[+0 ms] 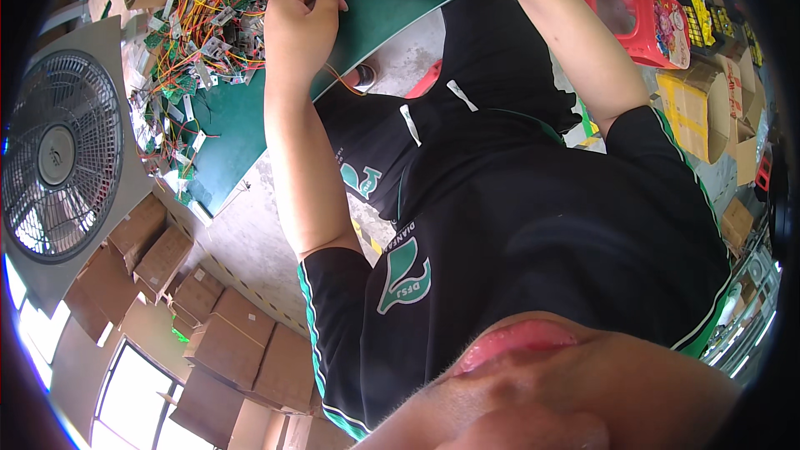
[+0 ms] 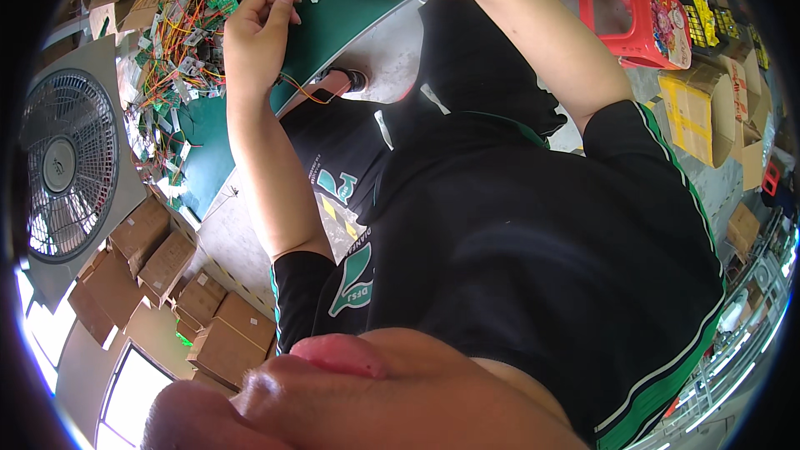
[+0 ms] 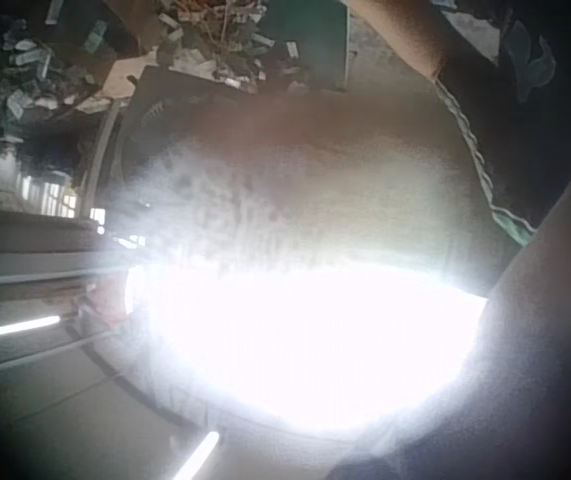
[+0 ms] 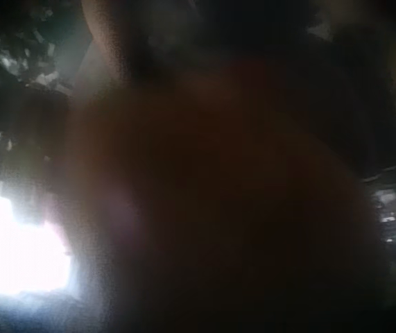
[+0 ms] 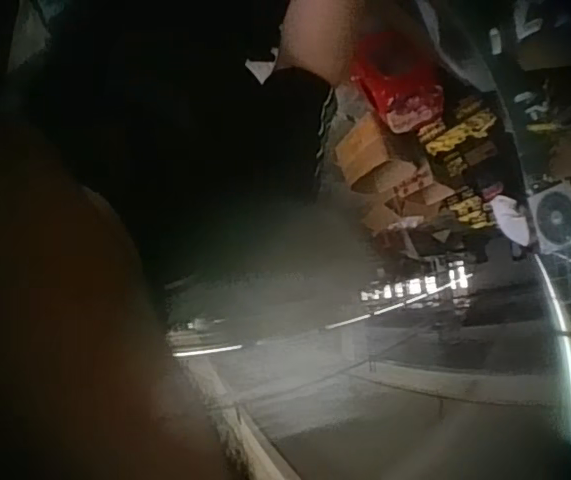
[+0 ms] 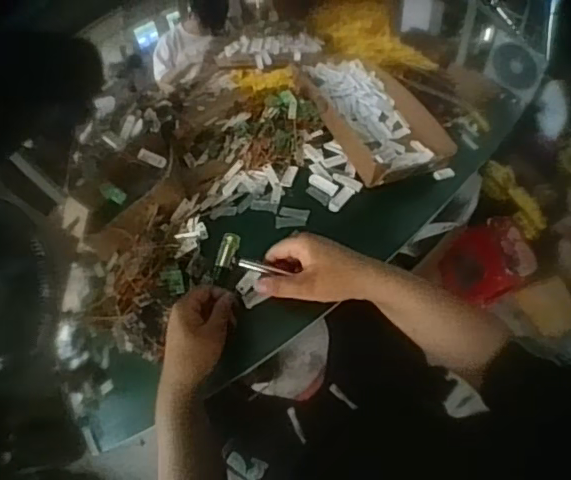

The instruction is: Assembling small electronic components and wiring at a factory workbench using pliers.

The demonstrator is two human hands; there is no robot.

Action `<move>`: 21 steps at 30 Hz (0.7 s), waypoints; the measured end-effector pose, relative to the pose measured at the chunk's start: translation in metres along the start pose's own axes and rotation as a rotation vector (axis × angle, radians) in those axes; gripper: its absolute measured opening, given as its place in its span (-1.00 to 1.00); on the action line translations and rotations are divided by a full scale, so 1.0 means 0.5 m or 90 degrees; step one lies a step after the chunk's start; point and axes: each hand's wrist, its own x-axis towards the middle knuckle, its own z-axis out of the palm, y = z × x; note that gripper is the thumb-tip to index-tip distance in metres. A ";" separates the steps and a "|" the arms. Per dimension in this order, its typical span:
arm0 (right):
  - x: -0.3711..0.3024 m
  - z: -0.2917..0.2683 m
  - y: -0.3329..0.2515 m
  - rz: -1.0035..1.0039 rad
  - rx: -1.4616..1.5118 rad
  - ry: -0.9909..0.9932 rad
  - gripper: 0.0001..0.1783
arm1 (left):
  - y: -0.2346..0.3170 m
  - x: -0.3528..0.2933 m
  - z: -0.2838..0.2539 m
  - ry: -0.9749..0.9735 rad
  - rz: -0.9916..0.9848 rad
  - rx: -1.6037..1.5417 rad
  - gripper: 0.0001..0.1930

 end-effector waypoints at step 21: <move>-0.010 0.029 -0.059 0.114 0.301 0.145 -0.76 | -0.005 -0.008 0.006 -0.014 0.081 -0.090 -0.86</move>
